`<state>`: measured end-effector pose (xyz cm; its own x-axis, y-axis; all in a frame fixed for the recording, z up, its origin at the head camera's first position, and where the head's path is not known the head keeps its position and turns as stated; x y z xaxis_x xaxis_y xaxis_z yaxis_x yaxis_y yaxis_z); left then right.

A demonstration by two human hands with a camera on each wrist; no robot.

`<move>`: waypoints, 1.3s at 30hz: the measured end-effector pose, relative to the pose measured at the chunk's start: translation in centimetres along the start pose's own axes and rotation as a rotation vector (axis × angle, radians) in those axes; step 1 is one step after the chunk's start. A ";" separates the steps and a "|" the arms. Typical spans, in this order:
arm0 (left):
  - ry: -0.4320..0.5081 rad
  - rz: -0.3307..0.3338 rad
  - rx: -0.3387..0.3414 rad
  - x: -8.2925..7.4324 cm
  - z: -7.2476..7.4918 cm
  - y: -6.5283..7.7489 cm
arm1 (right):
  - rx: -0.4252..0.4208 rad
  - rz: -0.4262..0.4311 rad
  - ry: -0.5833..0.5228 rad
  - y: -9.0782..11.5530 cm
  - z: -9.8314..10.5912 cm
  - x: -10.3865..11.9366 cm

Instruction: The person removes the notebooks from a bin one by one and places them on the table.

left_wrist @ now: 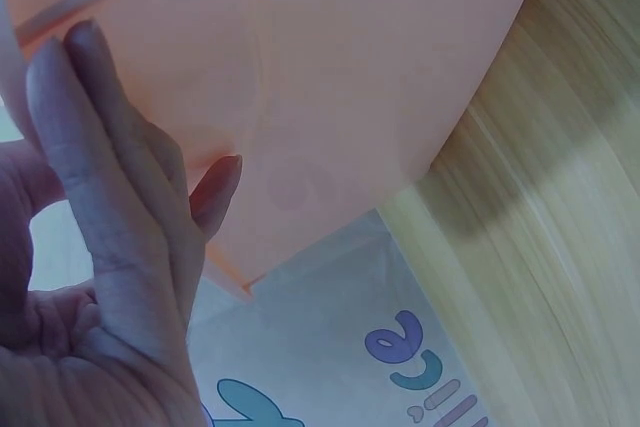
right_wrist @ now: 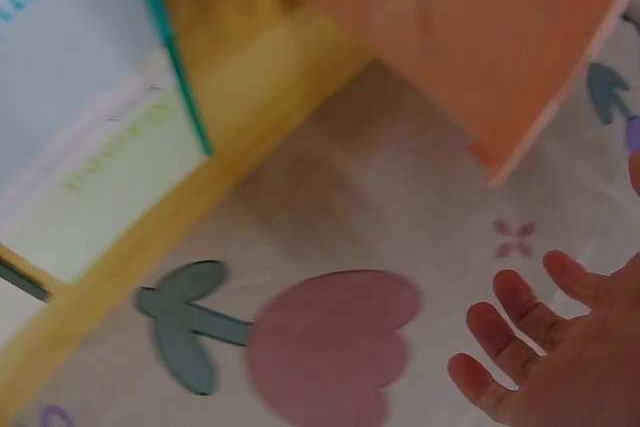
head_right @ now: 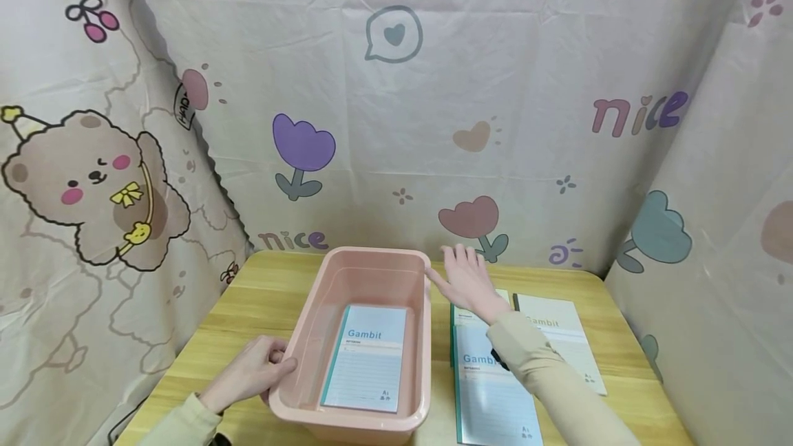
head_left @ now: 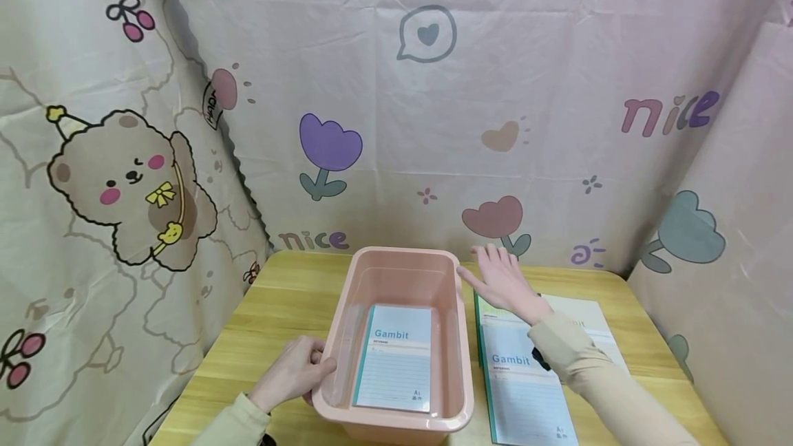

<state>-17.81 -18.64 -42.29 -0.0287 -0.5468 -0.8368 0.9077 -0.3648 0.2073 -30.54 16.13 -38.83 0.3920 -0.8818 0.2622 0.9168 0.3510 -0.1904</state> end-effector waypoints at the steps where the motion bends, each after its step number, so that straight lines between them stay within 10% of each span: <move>1: -0.001 0.000 0.000 0.0 0.0 0.0 | 0.008 0.007 0.009 -0.2 0.3 0.5; 19: -0.008 0.001 -0.001 -0.1 0.0 0.0 | 0.223 0.082 0.161 -4.6 0.7 11.1; 39: -0.012 -0.033 -0.027 -0.1 0.0 0.2 | 0.489 -0.092 0.121 -6.6 -10.2 14.7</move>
<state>-17.64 -18.61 -42.18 -0.0637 -0.5443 -0.8365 0.9171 -0.3624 0.1660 -31.66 -2.37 -43.41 0.3234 -0.9359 0.1401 0.8865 0.3514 0.3010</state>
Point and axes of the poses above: each hand's wrist, its own y-axis away from the middle knuckle, its own z-axis out of the back of the hand, x = y × z, the point moved 4 cm from there along -y, towards the middle knuckle, and after that the axes turned 6 degrees about x, right-handed, at the moved point
